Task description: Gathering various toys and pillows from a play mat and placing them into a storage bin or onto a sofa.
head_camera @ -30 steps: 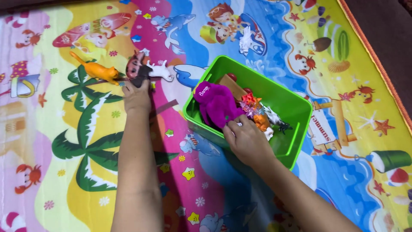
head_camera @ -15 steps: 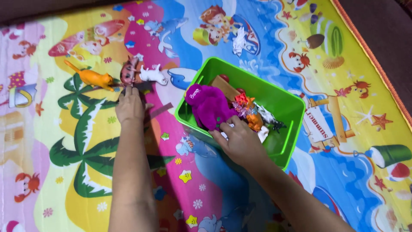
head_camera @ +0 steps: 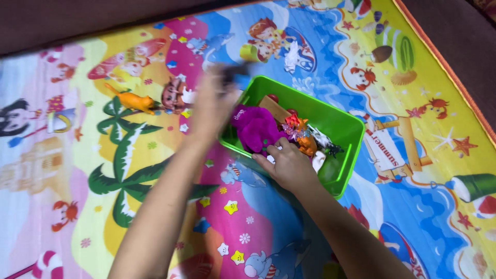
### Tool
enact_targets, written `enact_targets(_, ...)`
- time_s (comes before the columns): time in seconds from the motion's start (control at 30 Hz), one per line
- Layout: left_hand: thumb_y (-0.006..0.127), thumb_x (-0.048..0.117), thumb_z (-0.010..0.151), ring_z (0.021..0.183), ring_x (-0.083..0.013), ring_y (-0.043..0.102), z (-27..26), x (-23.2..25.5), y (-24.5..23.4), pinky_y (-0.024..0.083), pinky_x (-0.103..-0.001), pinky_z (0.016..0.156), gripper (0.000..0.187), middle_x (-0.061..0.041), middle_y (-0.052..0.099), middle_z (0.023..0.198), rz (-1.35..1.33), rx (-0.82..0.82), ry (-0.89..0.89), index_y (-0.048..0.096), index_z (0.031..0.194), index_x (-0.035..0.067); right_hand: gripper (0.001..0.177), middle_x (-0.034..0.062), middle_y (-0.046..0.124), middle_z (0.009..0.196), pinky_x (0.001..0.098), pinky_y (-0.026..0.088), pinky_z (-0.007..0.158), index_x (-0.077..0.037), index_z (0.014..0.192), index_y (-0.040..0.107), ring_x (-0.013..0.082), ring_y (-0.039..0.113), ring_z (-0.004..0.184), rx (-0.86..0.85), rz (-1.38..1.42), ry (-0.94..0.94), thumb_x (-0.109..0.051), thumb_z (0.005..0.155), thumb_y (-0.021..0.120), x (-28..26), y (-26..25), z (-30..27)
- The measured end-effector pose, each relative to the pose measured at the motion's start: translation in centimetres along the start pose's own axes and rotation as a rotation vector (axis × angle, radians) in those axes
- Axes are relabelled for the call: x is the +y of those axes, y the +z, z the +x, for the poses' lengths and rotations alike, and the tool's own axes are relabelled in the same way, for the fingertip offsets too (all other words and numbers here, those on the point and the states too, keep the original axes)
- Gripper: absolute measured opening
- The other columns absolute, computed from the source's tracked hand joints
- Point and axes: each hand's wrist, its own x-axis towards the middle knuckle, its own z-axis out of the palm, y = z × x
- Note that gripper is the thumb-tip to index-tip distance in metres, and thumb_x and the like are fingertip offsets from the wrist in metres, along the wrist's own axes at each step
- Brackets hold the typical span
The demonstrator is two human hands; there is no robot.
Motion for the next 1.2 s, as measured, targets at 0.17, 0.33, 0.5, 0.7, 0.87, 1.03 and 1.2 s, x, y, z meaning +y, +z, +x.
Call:
enact_targets(0.17, 0.07, 0.019, 0.092, 0.113, -0.0354, 0.067, 0.6, 7.3, 5.2, 0.054, -0.046, 0.091, 0.041, -0.014, 0.066, 0.121, 0.166, -0.262, 0.192, 0.057, 0.13, 0.009, 0.042, 0.0199, 0.067, 0.099, 0.0504, 0.057, 0.073, -0.007, 0.096, 0.078, 0.0388, 0.07, 0.086, -0.013, -0.019, 0.028, -0.048, 0.088, 0.071, -0.2, -0.1, 0.3)
enact_targets(0.33, 0.069, 0.027, 0.09, 0.117, -0.0382, 0.062, -2.8, 6.5, 8.6, 0.049, -0.048, 0.098, 0.047, -0.017, 0.064, 0.125, 0.299, -0.36, 0.112, 0.057, 0.132, 0.01, 0.043, 0.0248, 0.068, 0.108, 0.054, 0.056, 0.079, -0.008, 0.111, 0.074, 0.0431, 0.069, 0.092, -0.026, 0.04, 0.1, -0.041, 0.083, 0.072, 0.7, 1.2, 0.3)
enact_targets(0.5, 0.062, 0.03, 0.102, 0.132, -0.0395, 0.056, -7.3, 8.8, 5.1, 0.043, -0.047, 0.114, 0.042, -0.02, 0.06, 0.139, 0.12, -0.286, -0.015, 0.056, 0.139, 0.011, 0.046, 0.0275, 0.066, 0.115, 0.0559, 0.052, 0.085, -0.004, 0.122, 0.065, 0.0469, 0.065, 0.101, -0.061, 0.192, 0.202, -0.034, 0.087, 0.067, 0.9, 0.2, 0.2)
enact_targets(0.7, 0.064, 0.036, 0.098, 0.14, -0.0514, 0.038, -11.0, 13.3, 1.4, 0.035, -0.053, 0.114, 0.057, -0.032, 0.039, 0.152, 0.017, -0.301, 0.01, 0.051, 0.147, 0.01, 0.026, 0.0183, 0.066, 0.116, 0.0449, 0.055, 0.092, -0.006, 0.118, 0.062, 0.0364, 0.066, 0.107, 0.299, 0.638, 0.172, -0.027, 0.105, 0.054, 3.1, 2.5, -0.2)
enact_targets(0.87, 0.065, 0.036, 0.099, 0.142, -0.0514, 0.036, -10.7, 14.8, 2.2, 0.033, -0.055, 0.115, 0.056, -0.033, 0.037, 0.154, -0.057, -0.172, 0.049, 0.052, 0.147, 0.011, 0.044, 0.0121, 0.065, 0.121, 0.0429, 0.051, 0.096, -0.01, 0.128, 0.059, 0.0282, 0.062, 0.112, 0.034, 1.726, 0.454, -0.045, 0.108, 0.042, -1.4, -3.4, 0.8)
enact_targets(1.03, 0.068, 0.036, 0.096, 0.126, -0.0436, 0.055, -9.6, 15.3, 2.9, 0.046, -0.05, 0.105, 0.037, -0.024, 0.055, 0.133, 0.007, -0.022, -0.038, 0.065, 0.126, 0.014, 0.061, 0.0076, 0.065, 0.134, 0.0396, 0.045, 0.109, -0.012, 0.14, 0.054, 0.0222, 0.059, 0.128, -0.19, 1.951, 0.53, -0.055, 0.104, 0.029, -2.6, -6.4, -0.4)
enact_targets(1.2, 0.06, 0.022, 0.101, 0.096, -0.0433, 0.066, -9.4, 12.0, 4.9, 0.054, -0.051, 0.082, 0.019, -0.022, 0.066, 0.104, 0.059, 0.049, -0.185, 0.065, 0.11, 0.006, 0.065, 0.0131, 0.065, 0.135, 0.0385, 0.04, 0.114, -0.007, 0.148, 0.048, 0.0261, 0.057, 0.132, -0.106, 1.103, 0.463, -0.052, 0.106, 0.029, -0.5, -4.3, -2.8)
